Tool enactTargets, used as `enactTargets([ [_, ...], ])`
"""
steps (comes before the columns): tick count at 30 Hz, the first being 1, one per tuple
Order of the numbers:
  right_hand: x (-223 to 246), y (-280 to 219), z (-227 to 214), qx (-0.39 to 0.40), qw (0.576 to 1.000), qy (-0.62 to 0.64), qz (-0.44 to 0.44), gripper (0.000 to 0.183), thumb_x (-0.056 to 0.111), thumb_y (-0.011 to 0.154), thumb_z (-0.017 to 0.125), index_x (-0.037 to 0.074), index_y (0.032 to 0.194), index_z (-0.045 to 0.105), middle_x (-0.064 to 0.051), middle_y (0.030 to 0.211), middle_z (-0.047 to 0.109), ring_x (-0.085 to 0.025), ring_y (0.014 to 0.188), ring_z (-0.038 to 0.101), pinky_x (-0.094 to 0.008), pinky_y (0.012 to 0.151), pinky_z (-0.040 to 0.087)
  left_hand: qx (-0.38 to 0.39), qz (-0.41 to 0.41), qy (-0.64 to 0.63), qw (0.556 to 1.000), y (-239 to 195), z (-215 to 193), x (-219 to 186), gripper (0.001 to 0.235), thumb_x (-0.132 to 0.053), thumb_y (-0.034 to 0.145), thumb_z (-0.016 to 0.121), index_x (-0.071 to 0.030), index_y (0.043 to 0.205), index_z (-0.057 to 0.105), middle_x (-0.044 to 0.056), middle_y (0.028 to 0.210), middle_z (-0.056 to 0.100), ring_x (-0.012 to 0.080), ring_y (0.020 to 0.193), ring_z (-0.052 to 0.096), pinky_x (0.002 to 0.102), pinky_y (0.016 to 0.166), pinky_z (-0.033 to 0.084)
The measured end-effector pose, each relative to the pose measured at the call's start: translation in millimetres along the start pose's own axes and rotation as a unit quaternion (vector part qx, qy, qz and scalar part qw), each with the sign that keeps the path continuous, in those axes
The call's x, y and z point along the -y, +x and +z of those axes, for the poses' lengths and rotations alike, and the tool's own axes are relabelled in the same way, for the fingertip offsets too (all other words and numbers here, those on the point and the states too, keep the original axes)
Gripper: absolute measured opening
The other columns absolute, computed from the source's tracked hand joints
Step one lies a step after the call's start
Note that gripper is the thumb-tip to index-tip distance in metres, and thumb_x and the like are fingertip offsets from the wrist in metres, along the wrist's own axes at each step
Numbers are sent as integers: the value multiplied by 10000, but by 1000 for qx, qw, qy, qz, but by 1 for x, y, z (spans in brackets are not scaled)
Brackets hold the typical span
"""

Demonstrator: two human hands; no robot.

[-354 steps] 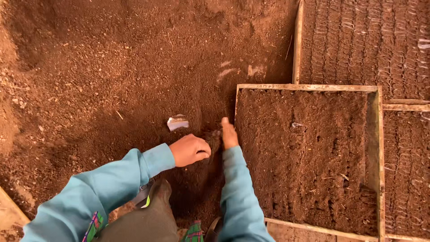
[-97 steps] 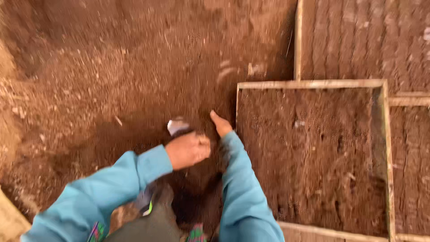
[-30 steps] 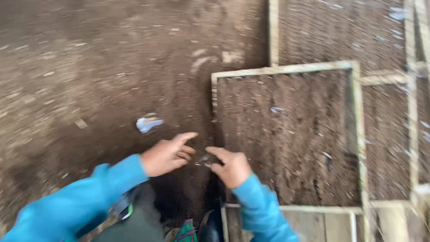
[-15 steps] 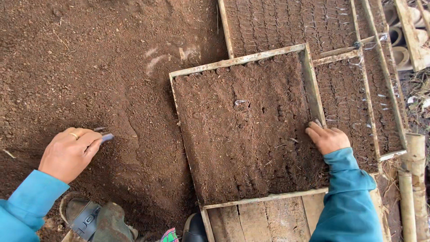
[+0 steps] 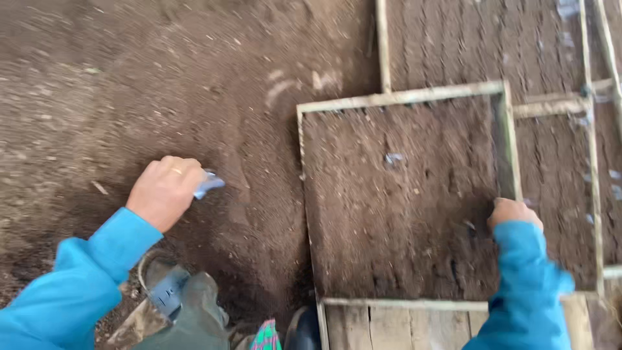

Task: The person scoops soil from a large pile on the ground and places it into a rectangular wooden frame. They use their hands to pat and level the soil inside the frame, repeating the process to fill it.

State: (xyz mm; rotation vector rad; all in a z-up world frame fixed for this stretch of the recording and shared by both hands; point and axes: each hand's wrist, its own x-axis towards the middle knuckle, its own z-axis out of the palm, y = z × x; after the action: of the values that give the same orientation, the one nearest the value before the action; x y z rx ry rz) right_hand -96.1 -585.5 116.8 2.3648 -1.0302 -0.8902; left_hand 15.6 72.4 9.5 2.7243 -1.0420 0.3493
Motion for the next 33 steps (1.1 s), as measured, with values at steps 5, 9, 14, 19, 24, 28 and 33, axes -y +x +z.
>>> enactTargets([
  [5,182,-135,-95,-156,935,246,-204,426,255,877,539,176,1295,553,-168,1229,644,-443,1011,654,-568,852,514,-28,-16,-132,991,-4,-6,-11,93,-130,844,647,-117,930,614,98,890,628,289,785,636,415,610,501],
  [9,347,-201,-143,93,686,483,-536,919,-41,942,574,47,1532,-124,-336,1571,-19,-528,1435,117,-669,1169,220,51,-91,-418,902,11,-12,-29,114,-169,757,675,-230,849,705,49,669,651,275,708,662,433,619,514],
  [14,513,-77,-4,177,793,456,-363,797,701,943,518,188,1513,300,-102,1548,316,-327,1428,319,-557,1218,264,168,-70,-547,817,15,1,-29,104,-111,904,553,-150,825,609,22,648,590,186,586,556,389,569,468],
  [19,428,-195,-53,362,477,795,-98,713,303,847,789,127,1455,460,-202,1488,424,-406,1334,447,-554,1089,438,227,17,-534,814,27,23,-48,204,-205,1011,530,-71,986,683,109,995,658,304,1013,611,518,881,518],
  [24,381,-218,-48,304,387,847,-199,449,289,822,638,6,1160,550,-287,1191,543,-448,1098,548,-589,931,497,278,81,-363,886,36,13,-61,312,-262,1025,482,-31,1109,674,192,813,598,364,869,617,603,1064,397],
  [28,377,-213,-25,207,373,845,-321,477,258,869,403,-115,741,671,-351,851,652,-422,844,639,-497,786,531,265,102,-295,912,37,20,-67,253,-215,1015,485,-64,1078,677,220,868,641,352,828,650,579,1002,464],
  [33,434,-129,64,160,751,559,-314,645,750,919,524,244,1312,596,-54,1338,570,-327,1280,495,-576,1105,377,183,117,-351,911,27,-9,-73,205,-165,983,543,-53,1079,685,195,1028,690,334,1022,669,547,1048,437],
])
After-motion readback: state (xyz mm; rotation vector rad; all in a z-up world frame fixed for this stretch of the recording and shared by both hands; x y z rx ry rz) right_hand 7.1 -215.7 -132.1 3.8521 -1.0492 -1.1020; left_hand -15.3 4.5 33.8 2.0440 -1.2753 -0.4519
